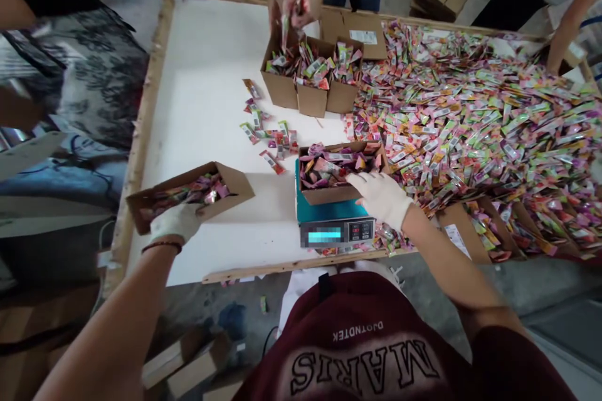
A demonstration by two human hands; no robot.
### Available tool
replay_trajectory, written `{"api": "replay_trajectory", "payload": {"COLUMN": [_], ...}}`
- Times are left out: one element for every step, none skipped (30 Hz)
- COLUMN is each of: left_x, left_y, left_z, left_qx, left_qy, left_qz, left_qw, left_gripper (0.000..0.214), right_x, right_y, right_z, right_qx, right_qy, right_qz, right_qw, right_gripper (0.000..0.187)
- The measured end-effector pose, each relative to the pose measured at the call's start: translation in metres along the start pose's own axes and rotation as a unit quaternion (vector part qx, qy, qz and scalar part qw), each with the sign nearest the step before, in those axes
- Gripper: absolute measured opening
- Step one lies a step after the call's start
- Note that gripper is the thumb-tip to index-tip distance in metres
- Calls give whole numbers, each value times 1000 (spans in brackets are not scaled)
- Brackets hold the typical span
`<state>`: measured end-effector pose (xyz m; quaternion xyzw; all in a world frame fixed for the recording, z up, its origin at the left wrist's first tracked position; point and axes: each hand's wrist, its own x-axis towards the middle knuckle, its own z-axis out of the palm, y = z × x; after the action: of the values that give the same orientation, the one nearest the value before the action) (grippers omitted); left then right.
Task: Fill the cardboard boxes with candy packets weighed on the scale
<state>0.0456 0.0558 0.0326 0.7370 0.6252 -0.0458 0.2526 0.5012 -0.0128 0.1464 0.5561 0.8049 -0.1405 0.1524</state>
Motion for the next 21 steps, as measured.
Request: {"api": "replay_trajectory", "payload": {"left_x": [5,9,12,13,12,10,7,3,0,-2,-2,2,9,19,30,42,52,60,64,65,63], "left_y": [-1,-1,4,12,26,44,67,93,121,150,178,203,224,241,253,260,264,265,264,262,259], "left_z": [-6,-12,-18,-25,-30,-33,-34,-33,-28,-22,-14,-6,2,8,13,15,16,16,15,14,12], "left_qx": [6,15,24,25,16,-2,-30,-65,-96,-112,-106,-85,-58,-25,8,18,32,41,43,41,31], "left_qy": [10,24,44,67,96,130,160,191,209,209,187,146,112,92,75,71,62,56,53,54,62], "left_qz": [-22,-52,-82,-92,-82,-50,7,90,175,247,305,337,334,300,263,243,227,218,218,222,231], "left_qw": [1000,998,995,993,992,990,987,975,957,939,928,926,934,949,962,967,971,973,974,973,970], "left_gripper": [64,66,66,64,58,50,40,32,30,31,33,37,38,35,34,33,32,32,32,32,32], "right_x": [-3,-4,-4,-3,-2,-2,-3,-5,-8,-11,-12,-11,-8,-3,5,12,19,24,27,26,23], "right_y": [3,5,6,5,3,-2,-8,-15,-22,-27,-31,-33,-31,-27,-22,-15,-9,-5,-3,-3,-5], "right_z": [0,2,4,8,12,17,22,28,32,36,38,38,37,35,31,28,26,25,24,25,26], "right_qx": [-1,-2,-3,-3,-3,-4,-5,-3,2,11,22,31,37,39,37,34,32,31,31,31,31], "right_qy": [5,2,-9,-26,-43,-58,-69,-77,-85,-95,-107,-118,-124,-125,-122,-116,-113,-110,-108,-107,-103], "right_qz": [6,13,20,25,24,18,7,-7,-23,-38,-47,-50,-44,-30,-11,5,16,19,16,7,-3], "right_qw": [1000,1000,1000,999,999,998,998,997,996,995,993,991,991,991,992,993,993,993,993,994,994], "right_gripper": [51,47,42,38,34,33,34,35,36,35,35,35,35,35,36,37,38,40,41,40,39]}}
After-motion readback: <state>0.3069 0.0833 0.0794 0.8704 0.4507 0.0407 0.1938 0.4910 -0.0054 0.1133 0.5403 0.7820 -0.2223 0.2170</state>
